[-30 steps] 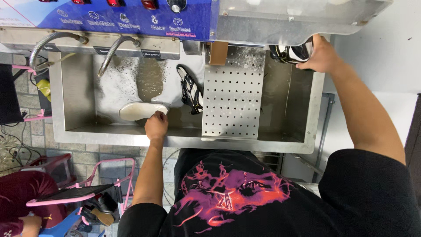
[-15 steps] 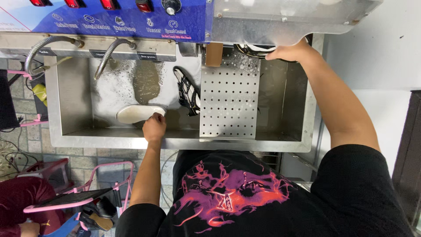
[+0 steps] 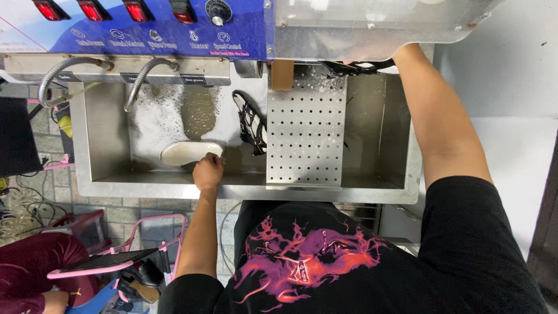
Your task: The person uses a multifunctional shoe washing machine to clean a pair of black and white sneakers. They scrub the shoes with rotating brushes, rinse them with water, and then manually scrub the soles with a brush in a sink.
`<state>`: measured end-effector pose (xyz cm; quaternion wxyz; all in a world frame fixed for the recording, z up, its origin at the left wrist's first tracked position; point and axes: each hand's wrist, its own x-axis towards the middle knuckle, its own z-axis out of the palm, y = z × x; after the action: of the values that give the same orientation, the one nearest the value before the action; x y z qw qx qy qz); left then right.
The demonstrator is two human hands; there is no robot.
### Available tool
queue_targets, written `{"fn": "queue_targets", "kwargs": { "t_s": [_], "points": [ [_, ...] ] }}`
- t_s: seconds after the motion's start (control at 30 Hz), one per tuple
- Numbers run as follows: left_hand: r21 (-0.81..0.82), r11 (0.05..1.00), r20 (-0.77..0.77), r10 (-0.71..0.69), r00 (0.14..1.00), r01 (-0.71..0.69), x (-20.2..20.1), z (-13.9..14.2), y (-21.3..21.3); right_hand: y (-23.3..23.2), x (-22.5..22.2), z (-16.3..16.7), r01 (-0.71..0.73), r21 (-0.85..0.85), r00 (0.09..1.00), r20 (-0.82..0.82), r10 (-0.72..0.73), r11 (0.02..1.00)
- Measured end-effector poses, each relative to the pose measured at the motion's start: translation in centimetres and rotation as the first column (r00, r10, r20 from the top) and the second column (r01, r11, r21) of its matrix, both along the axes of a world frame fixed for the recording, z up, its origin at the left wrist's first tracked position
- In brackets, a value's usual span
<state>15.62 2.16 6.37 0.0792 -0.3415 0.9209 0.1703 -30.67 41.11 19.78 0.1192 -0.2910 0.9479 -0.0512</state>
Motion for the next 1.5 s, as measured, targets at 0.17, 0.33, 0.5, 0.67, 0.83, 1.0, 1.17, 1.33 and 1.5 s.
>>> {"fn": "queue_targets", "kwargs": {
  "t_s": [0.17, 0.33, 0.5, 0.67, 0.83, 1.0, 1.17, 1.33, 1.5],
  "points": [
    [-0.026, 1.0, -0.032, 0.009, 0.999, -0.01, 0.1, -0.5, -0.1, 0.2, -0.8, 0.4, 0.159, 0.077, 0.983, -0.106, -0.151, 0.984],
    [-0.033, 0.999, -0.062, 0.035, 0.997, -0.037, 0.1, -0.5, -0.1, 0.8, -2.3, 0.2, 0.196, 0.098, 0.976, -0.112, -0.185, 0.976],
    [-0.022, 0.999, -0.076, 0.033, 0.997, -0.035, -0.1, -0.1, -0.1, 1.7, -2.8, -0.4, 0.204, 0.108, 0.974, -0.12, -0.191, 0.973],
    [-0.047, 0.999, -0.057, 0.012, 0.998, -0.015, -0.1, -0.2, -0.2, 2.0, -1.5, -1.2, 0.197, 0.094, 0.974, -0.132, -0.184, 0.976],
    [-0.059, 0.998, -0.061, -0.017, 0.998, 0.013, -0.1, -0.3, -0.1, 1.3, -1.2, -1.6, 0.196, 0.083, 0.974, -0.134, -0.184, 0.977],
    [-0.047, 0.999, -0.079, 0.001, 0.997, -0.005, -0.2, -0.3, 0.0, 1.7, -2.7, -1.4, 0.203, 0.088, 0.974, -0.121, -0.191, 0.975],
    [-0.063, 0.998, -0.062, 0.012, 0.998, -0.016, -0.4, -0.5, -0.2, 2.4, -3.7, -2.0, 0.192, 0.097, 0.978, -0.102, -0.182, 0.977],
    [-0.049, 0.999, -0.065, 0.005, 0.998, -0.008, -0.5, -0.5, -0.1, 3.3, -4.1, -2.8, 0.193, 0.104, 0.978, -0.102, -0.183, 0.976],
    [-0.05, 0.999, -0.06, 0.005, 0.998, -0.008, -0.5, 0.0, 0.2, 4.5, -3.7, -2.8, 0.174, 0.103, 0.984, -0.064, -0.168, 0.979]
  ]
}}
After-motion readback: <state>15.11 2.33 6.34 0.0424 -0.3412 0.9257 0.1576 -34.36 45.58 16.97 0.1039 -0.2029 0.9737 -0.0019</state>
